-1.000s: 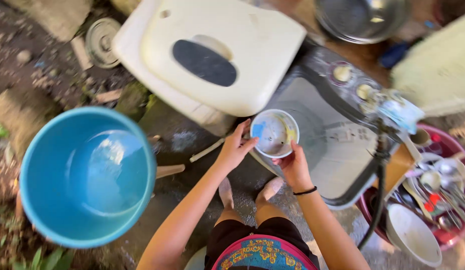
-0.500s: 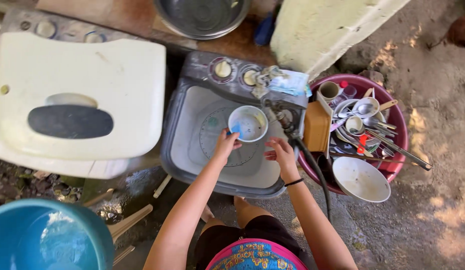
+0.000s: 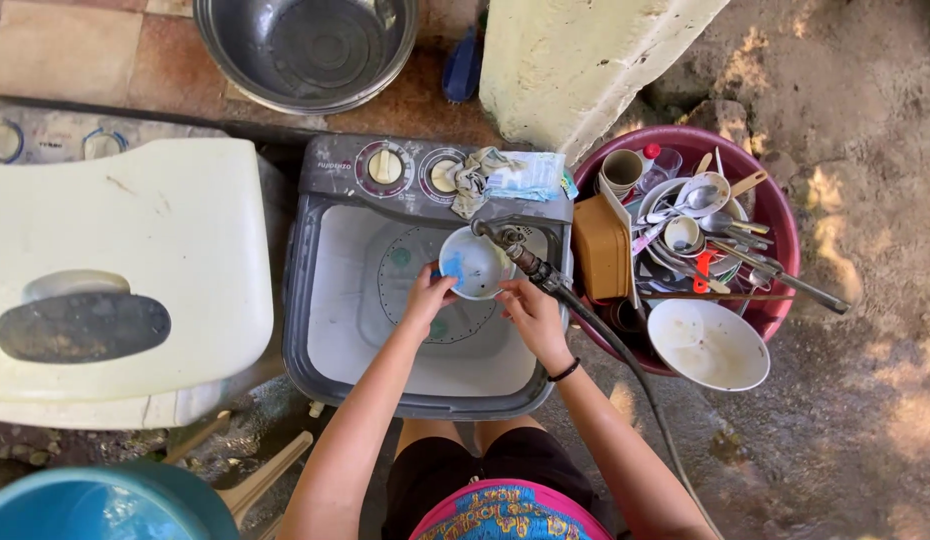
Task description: Washing a cup and a small cloth using water and detergent.
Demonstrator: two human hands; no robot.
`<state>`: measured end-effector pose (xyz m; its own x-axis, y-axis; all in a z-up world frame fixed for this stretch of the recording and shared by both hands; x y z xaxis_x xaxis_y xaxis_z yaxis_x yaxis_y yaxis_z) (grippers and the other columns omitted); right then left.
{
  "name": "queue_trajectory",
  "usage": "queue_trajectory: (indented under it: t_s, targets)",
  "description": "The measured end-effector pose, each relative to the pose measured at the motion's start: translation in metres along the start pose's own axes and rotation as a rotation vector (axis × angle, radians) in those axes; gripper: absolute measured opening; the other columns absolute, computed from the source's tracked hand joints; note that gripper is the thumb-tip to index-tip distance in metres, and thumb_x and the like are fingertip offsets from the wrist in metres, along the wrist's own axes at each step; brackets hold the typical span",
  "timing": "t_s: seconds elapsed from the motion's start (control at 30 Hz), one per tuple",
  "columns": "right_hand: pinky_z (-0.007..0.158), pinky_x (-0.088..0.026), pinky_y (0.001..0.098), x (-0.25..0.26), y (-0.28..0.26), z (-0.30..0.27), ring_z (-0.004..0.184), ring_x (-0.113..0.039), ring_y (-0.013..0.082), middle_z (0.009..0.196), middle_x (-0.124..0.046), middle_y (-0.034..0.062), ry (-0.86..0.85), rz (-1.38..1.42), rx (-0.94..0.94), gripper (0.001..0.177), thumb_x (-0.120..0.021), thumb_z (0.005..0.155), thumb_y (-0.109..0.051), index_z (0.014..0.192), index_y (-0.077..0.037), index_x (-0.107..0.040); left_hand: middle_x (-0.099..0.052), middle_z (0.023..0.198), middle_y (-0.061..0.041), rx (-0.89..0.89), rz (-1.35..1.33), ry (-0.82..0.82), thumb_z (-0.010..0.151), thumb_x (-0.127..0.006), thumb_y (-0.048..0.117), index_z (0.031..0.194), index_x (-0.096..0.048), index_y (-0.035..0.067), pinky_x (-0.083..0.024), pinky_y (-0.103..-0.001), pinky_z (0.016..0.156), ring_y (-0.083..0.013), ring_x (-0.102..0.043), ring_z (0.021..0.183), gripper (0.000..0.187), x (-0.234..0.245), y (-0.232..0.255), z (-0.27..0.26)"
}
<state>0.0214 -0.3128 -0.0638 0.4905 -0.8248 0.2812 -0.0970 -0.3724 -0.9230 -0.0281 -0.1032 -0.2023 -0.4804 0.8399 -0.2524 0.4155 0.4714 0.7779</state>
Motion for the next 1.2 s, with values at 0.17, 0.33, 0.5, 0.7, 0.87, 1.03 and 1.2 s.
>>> queue_trajectory:
  t_s: [0.17,0.33,0.5,0.7,0.87,1.03,1.2]
  targets:
    - [0.061,-0.052,0.0322,0.007,-0.072,0.002,0.065,-0.064,0.0199,0.086,-0.071,0.0107,0.328,-0.238,0.203,0.019,-0.064,0.1,-0.017,0.109,0.0,-0.067,-0.068,0.115,-0.009,0.037,0.075,-0.061,0.09,-0.069,0.015,0.141,-0.052,0.008,-0.06,-0.038,0.088,-0.0194,-0.07,0.096,0.054,0.003,0.024,-0.012]
    - [0.06,-0.05,0.0457,0.019,-0.1,0.037,0.069,-0.064,0.0359,0.085,-0.069,0.0169,0.407,-0.563,0.349,0.029,-0.063,0.101,-0.029,0.095,0.0,-0.063,-0.068,0.116,-0.01,0.047,0.072,-0.116,0.089,-0.069,0.014,0.142,-0.051,0.008,-0.062,-0.038,0.09,-0.021,-0.072,0.099,0.056,0.007,0.036,-0.018]
    - [0.065,-0.051,0.0525,0.019,-0.105,0.056,0.075,-0.065,0.0415,0.077,-0.067,0.021,0.176,-0.868,0.07,0.051,-0.055,0.104,-0.047,0.08,-0.003,-0.063,-0.067,0.118,-0.009,0.061,0.116,-0.137,0.091,-0.067,0.016,0.143,-0.051,0.006,-0.059,-0.039,0.091,-0.0212,-0.07,0.101,0.055,0.008,0.047,-0.024]
    - [0.068,-0.05,0.0527,0.02,-0.102,0.059,0.077,-0.064,0.0422,0.08,-0.066,0.0208,0.196,-0.829,0.199,0.045,-0.053,0.106,-0.038,0.083,-0.001,-0.061,-0.068,0.119,-0.009,0.069,0.099,-0.162,0.091,-0.066,0.016,0.143,-0.051,0.007,-0.06,-0.038,0.092,-0.0207,-0.071,0.101,0.054,0.008,0.06,-0.026]
    - [0.072,-0.051,0.0503,0.027,-0.092,0.072,0.079,-0.063,0.041,0.083,-0.064,0.0193,0.092,-0.875,0.325,0.037,-0.056,0.105,-0.032,0.088,0.0,-0.061,-0.068,0.117,-0.01,0.078,0.146,-0.164,0.092,-0.067,0.016,0.143,-0.051,0.006,-0.06,-0.038,0.092,-0.0208,-0.072,0.1,0.054,0.007,0.067,-0.024]
    - [0.075,-0.052,0.0469,0.037,-0.11,0.071,0.081,-0.064,0.0367,0.085,-0.062,0.0157,-0.049,-0.973,0.514,0.029,-0.061,0.102,-0.027,0.089,-0.001,-0.061,-0.069,0.117,-0.011,0.062,0.143,-0.189,0.092,-0.067,0.016,0.143,-0.051,0.005,-0.061,-0.038,0.092,-0.0219,-0.073,0.101,0.055,0.007,0.071,-0.023]
    - [0.083,-0.051,0.0409,0.04,-0.124,0.068,0.086,-0.064,0.0287,0.087,-0.059,0.0099,-0.162,-1.11,0.777,0.023,-0.065,0.096,-0.025,0.091,-0.004,-0.06,-0.068,0.117,-0.011,0.071,0.135,-0.189,0.092,-0.067,0.016,0.142,-0.052,0.004,-0.062,-0.039,0.092,-0.0227,-0.073,0.102,0.054,0.01,0.07,-0.021]
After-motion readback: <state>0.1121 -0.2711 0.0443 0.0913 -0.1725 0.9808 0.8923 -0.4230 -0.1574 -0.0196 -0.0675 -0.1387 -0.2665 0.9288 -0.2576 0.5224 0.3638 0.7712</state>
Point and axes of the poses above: each hand's wrist, its own z-axis towards the middle knuckle, its own x-axis out of the back of the hand, y = z × x, the point moved 2 cm from there along z, towards the middle knuckle
